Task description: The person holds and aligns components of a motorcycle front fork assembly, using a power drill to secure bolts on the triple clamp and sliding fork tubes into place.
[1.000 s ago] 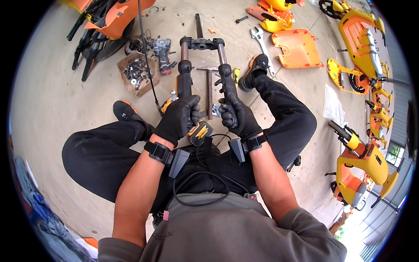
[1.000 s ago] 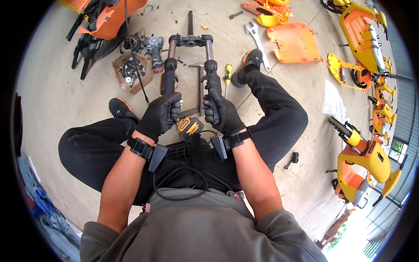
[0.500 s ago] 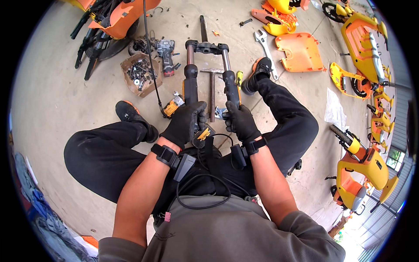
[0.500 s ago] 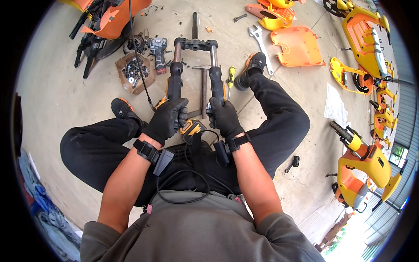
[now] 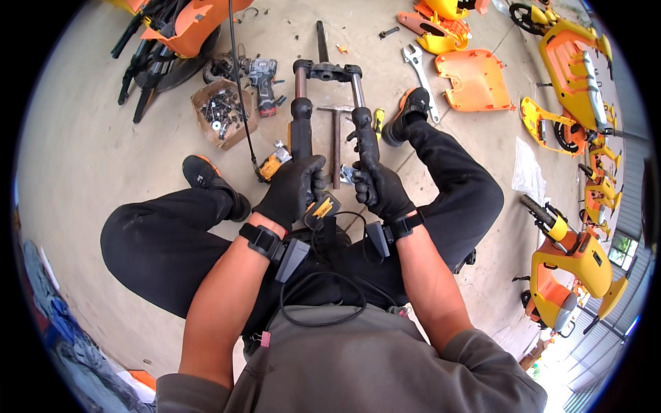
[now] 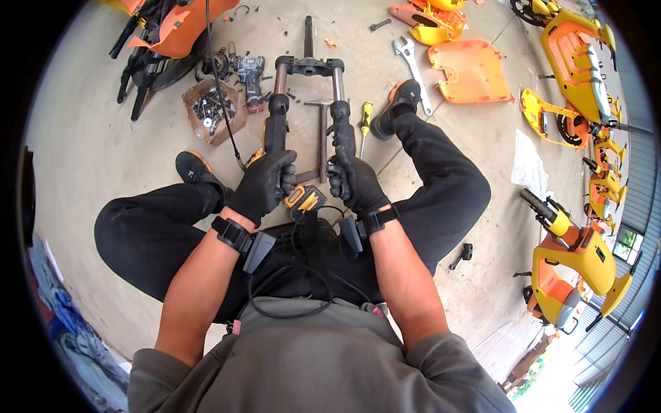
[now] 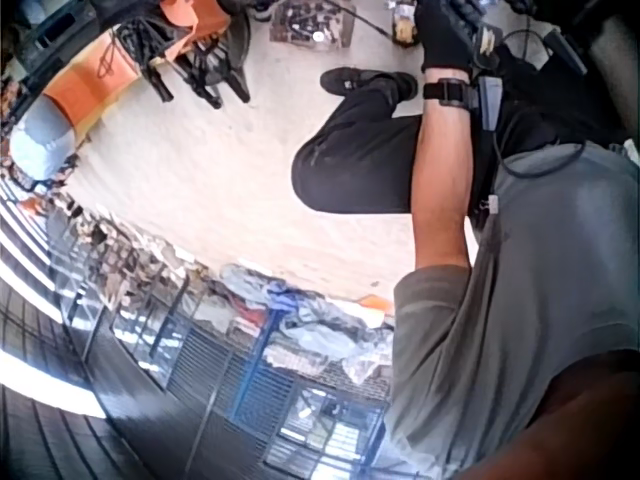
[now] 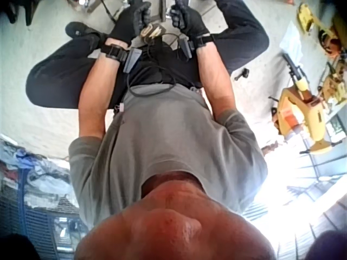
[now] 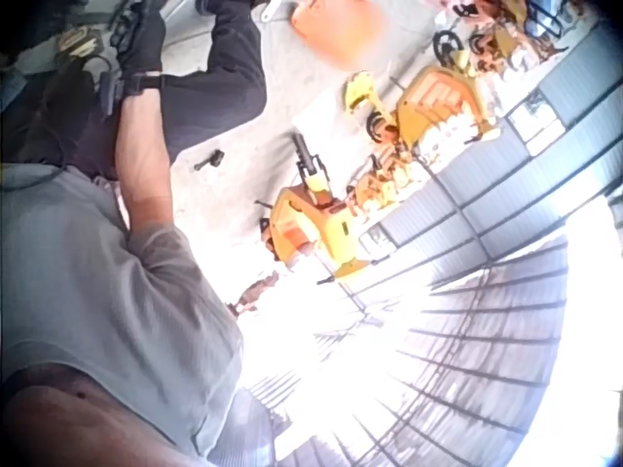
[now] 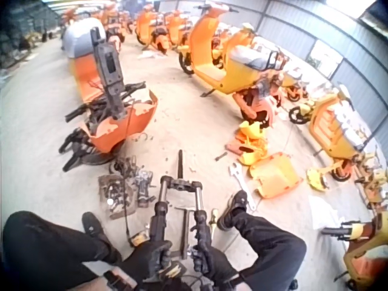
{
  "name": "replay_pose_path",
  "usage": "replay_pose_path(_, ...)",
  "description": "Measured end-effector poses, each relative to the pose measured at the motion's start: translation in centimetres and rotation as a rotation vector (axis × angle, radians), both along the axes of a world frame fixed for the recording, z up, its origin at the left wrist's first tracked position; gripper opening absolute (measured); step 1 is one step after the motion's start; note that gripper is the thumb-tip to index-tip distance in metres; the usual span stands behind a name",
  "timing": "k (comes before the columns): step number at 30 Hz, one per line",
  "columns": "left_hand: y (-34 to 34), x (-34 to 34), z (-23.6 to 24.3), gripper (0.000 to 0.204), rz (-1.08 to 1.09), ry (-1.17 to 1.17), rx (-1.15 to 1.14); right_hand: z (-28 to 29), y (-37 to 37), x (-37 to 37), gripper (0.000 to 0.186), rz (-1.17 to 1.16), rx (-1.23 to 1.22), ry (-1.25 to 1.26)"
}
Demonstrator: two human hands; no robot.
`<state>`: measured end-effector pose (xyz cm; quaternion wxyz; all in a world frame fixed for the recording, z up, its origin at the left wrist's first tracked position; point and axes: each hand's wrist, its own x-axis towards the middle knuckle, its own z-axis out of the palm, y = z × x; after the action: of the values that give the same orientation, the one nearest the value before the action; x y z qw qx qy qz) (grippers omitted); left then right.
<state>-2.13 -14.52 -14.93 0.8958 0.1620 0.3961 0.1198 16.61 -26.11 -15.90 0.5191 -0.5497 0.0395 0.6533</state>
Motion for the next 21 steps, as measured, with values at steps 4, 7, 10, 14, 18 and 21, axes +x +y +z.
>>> replay_pose_path(4, 0.2, -0.1, -0.6, 0.015, -0.007, 0.019, -0.058, -0.5, 0.0, -0.1, 0.043, 0.003, -0.01, -0.042)
replay_pose_path(7, 0.1, -0.1, -0.8, 0.016, -0.003, 0.014, -0.052, -0.7, 0.0, -0.2, 0.043, 0.018, -0.017, -0.075)
replay_pose_path(10, 0.0, -0.2, -1.4, 0.017, -0.028, 0.061, -0.042, -0.8, 0.0, -0.1, 0.041, 0.018, -0.017, -0.096)
replay_pose_path(14, -0.3, -0.3, -2.4, 0.019, -0.05, 0.087, -0.003, -1.2, 0.0, -0.2, 0.038, 0.015, -0.045, -0.152)
replay_pose_path(18, -0.5, -0.3, -4.3, 0.019, -0.067, 0.094, -0.028, -1.9, 0.3, 0.0, 0.034, 0.021, -0.091, -0.174)
replay_pose_path(21, -0.7, 0.4, -5.6, 0.018, -0.074, 0.132, -0.041, -3.1, 0.5, 0.3, 0.031, 0.026, -0.145, -0.204)
